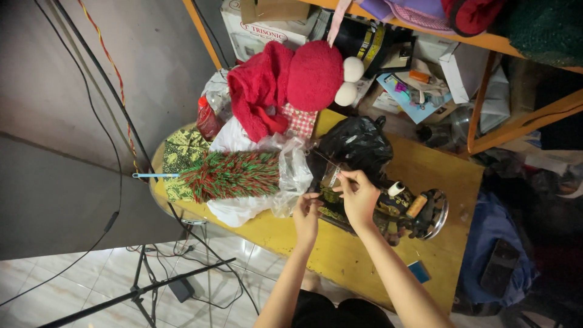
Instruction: Manually sewing a piece of black fabric using a needle and thread near a vintage sewing machine.
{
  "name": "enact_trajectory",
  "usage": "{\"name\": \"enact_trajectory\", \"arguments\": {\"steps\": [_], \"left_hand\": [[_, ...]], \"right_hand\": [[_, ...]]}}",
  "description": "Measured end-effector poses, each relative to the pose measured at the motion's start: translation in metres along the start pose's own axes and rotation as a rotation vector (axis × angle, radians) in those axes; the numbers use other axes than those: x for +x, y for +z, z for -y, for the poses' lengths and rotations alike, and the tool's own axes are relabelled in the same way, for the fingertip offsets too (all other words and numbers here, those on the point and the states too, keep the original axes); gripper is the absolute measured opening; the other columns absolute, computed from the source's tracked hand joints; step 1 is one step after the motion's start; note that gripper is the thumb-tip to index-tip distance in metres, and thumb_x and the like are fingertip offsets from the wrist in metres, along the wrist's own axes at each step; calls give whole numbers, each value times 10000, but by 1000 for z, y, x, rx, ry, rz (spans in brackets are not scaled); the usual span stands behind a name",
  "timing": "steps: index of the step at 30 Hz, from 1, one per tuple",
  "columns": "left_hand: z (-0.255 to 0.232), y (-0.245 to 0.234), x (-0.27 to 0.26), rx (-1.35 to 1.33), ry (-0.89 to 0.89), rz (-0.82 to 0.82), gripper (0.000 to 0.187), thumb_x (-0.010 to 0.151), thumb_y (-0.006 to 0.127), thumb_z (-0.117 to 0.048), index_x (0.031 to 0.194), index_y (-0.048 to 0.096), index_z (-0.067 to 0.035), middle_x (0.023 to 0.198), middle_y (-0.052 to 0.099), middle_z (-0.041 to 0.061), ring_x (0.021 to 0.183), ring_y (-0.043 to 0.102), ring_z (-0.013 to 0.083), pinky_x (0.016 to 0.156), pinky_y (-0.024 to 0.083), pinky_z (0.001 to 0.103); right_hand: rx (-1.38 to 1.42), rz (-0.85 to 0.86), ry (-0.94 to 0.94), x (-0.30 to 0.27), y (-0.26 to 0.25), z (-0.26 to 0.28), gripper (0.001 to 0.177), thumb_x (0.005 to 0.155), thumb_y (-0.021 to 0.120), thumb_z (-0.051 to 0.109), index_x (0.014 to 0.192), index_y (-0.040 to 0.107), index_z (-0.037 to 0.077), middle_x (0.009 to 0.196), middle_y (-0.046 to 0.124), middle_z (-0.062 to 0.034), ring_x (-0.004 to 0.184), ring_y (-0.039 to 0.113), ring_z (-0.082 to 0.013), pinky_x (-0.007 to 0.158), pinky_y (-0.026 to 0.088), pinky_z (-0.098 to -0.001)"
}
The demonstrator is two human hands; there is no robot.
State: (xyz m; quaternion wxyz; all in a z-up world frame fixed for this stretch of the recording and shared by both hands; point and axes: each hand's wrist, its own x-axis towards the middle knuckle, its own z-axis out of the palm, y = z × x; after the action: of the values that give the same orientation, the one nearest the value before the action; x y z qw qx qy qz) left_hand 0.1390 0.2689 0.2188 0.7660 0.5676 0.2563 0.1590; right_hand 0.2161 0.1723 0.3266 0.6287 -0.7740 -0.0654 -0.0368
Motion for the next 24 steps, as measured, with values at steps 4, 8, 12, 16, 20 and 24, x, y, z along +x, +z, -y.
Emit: {"name": "enact_trajectory", "arguments": {"steps": [4, 8, 12, 16, 20, 24], "left_hand": [[-8, -1, -2, -9, 42, -1, 203, 984, 521, 11, 1141, 647, -18, 913, 709, 40, 751, 609, 77, 627, 484, 237], [-71, 5, -19, 205, 146, 8, 238, 980, 550, 16, 1180, 667, -41, 882, 686, 72, 708, 586, 127, 617, 475, 279], [-116, 7, -22, 587, 418, 116, 518, 880, 602, 21, 1373, 595, -139, 946, 645, 122, 738, 640, 262, 662, 530, 391], [-111, 5, -14, 862, 470, 195, 738, 832, 642, -37, 1527, 467, -212, 1023, 625, 149, 774, 666, 371, 642, 545, 486], [-108, 3, -11, 1012, 493, 214, 761, 846, 646, -70, 1560, 439, -236, 996, 607, 151, 757, 668, 377, 628, 547, 498], [-104, 2, -9, 1110, 560, 188, 753, 834, 639, -72, 1544, 470, -254, 950, 605, 129, 746, 684, 343, 617, 555, 475]], "right_hand": [[-118, 31, 58, 7, 4, 9, 134, 984, 709, 117, 1063, 740, 13, 857, 782, -89, 720, 783, -134, 522, 549, -235], [-192, 70, -55, 15, 6, 19, 144, 960, 715, 110, 1077, 756, 37, 933, 796, -69, 700, 776, -124, 494, 534, -233], [-216, 82, -134, 15, 7, 23, 152, 932, 737, 101, 1046, 705, 7, 901, 786, -80, 661, 761, -122, 542, 554, -225], [-175, 85, -177, 15, 8, 23, 91, 961, 724, 68, 972, 679, -11, 878, 770, -82, 650, 753, -121, 538, 547, -235], [-177, 84, -186, 16, 6, 26, 74, 956, 723, 42, 949, 682, -18, 869, 750, -88, 625, 742, -132, 518, 523, -248], [-224, 115, -213, 15, 4, 24, 78, 930, 742, 40, 914, 692, -17, 877, 733, -94, 620, 742, -139, 507, 530, -244]]}}
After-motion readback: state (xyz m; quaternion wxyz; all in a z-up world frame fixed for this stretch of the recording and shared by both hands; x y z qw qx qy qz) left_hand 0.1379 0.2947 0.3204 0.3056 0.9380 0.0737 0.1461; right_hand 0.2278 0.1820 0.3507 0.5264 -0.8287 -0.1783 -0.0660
